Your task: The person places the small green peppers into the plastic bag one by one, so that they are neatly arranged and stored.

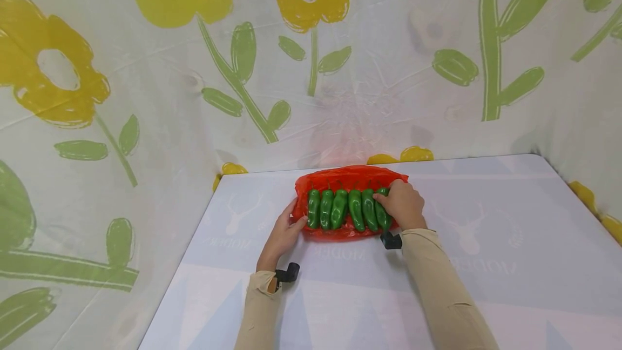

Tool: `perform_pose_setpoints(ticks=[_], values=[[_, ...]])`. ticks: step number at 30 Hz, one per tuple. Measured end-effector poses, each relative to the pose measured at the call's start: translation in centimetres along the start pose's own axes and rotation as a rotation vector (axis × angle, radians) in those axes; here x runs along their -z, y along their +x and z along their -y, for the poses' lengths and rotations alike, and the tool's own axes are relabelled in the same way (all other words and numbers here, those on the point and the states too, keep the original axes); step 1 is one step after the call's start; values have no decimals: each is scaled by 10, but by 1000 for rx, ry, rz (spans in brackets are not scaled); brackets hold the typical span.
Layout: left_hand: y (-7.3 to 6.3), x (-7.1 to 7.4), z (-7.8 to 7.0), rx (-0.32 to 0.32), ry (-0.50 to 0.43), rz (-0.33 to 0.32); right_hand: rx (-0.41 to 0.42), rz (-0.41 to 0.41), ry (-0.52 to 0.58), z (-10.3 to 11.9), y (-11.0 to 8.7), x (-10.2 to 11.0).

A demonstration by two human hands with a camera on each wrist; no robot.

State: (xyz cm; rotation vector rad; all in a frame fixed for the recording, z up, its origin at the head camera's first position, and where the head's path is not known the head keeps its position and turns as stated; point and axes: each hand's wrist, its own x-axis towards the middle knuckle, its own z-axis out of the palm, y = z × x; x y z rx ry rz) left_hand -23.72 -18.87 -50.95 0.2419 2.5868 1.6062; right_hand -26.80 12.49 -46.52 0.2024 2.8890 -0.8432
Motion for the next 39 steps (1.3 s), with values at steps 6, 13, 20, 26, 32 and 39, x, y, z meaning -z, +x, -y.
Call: perform_pose_setpoints(ticks=[6, 13, 20, 26, 32, 39], values=[[0, 0, -1, 13, 3, -3, 6, -26, -9, 0, 0, -3], [-1, 1, -1, 13, 14, -2, -8, -29, -16, -1, 0, -8], [-2, 2, 0, 0, 4, -5, 2, -43, -15, -2, -2, -9], [-2, 1, 1, 9, 9, -5, -12, -50, -19, 0, -5, -9], [-2, 1, 1, 15, 17, -4, -29, -54, -22, 2, -6, -10], [-1, 2, -1, 10, 18, 1, -15, -75, -13, 3, -7, -9]])
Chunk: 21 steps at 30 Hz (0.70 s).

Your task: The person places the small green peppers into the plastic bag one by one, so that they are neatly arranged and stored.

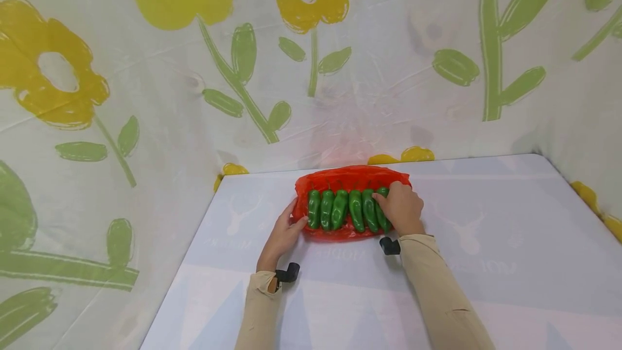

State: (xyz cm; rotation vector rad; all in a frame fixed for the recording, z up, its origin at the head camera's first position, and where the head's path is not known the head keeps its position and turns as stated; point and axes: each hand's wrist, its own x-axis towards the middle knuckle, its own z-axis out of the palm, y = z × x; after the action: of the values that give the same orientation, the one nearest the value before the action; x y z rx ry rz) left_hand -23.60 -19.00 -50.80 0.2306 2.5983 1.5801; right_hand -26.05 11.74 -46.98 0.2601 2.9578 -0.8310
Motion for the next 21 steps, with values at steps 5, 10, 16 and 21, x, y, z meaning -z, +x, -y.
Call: perform_pose_setpoints(ticks=[5, 10, 16, 21], values=[[0, 0, -1, -4, -12, 3, 9, -5, -1, 2, -2, 3], [1, 2, -2, -35, -17, 6, 45, -27, 8, 8, -8, 10], [-1, 5, -1, -35, 26, -14, 136, -94, 38, 18, -21, 27], [-4, 11, -2, 48, 118, -84, 201, -154, 101, 21, -33, 43]])
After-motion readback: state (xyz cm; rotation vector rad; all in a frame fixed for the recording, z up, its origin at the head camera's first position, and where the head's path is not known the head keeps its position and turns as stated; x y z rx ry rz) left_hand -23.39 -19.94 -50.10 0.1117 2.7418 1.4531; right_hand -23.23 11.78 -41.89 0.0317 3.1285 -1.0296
